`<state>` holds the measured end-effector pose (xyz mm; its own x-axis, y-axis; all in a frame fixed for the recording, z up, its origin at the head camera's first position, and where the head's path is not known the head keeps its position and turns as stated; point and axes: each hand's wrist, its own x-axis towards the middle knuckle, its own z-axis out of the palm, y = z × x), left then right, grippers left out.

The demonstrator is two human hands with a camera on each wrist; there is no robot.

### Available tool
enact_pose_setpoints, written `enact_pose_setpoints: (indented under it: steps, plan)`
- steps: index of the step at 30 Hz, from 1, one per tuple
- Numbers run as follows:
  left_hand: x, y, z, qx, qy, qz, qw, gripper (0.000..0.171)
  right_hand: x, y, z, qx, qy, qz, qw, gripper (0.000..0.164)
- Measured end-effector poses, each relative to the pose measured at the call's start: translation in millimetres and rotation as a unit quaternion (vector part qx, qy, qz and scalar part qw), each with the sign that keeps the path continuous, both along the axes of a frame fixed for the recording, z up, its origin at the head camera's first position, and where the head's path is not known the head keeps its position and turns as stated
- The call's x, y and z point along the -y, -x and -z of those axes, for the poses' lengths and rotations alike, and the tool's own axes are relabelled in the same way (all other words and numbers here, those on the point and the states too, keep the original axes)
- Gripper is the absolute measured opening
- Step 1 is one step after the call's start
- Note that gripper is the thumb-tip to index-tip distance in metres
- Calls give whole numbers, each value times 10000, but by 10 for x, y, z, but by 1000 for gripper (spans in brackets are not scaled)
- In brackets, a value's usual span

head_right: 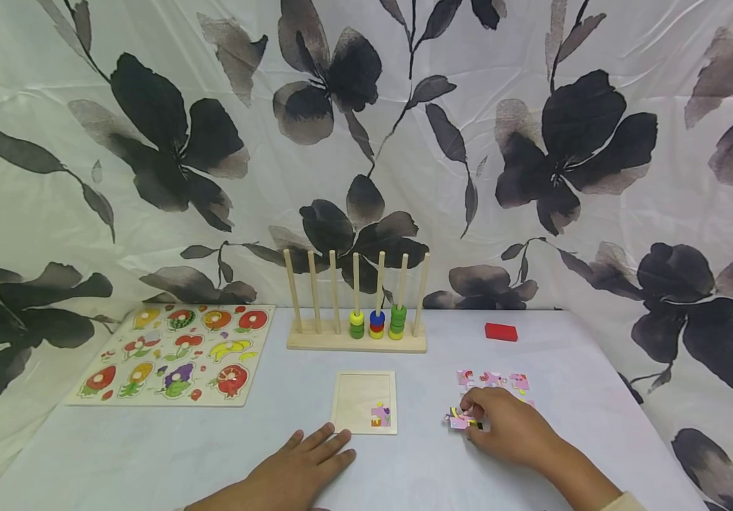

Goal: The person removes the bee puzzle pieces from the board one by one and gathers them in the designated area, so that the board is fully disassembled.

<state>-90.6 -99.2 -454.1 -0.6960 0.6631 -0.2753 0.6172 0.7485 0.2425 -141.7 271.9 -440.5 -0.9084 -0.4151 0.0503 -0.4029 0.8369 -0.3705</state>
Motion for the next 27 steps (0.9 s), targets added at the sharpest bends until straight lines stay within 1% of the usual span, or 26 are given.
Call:
enact_pose_setpoints:
  steps: [5, 12, 16, 19, 27]
  plan:
    - [-4, -1, -4, 4, 37, 6, 10000, 79, -99, -11, -23, 203, -71, 88, 9997, 28]
    - [3, -2, 2, -185, 105, 77, 9997, 76, -244, -10, -10, 91, -33, 16, 10000, 27]
    - [3, -4, 8, -205, 126, 63, 9997, 77, -314, -24, 14, -76, 13, -29, 10000, 28]
    - [-1, -1, 12, -200, 131, 44, 9997, 77, -353, -33, 20, -66, 4, -22, 10000, 29]
    - [-8, 2, 14, -212, 142, 32, 9997, 77, -454, -41, 9, 392, -56, 122, 9991, 30]
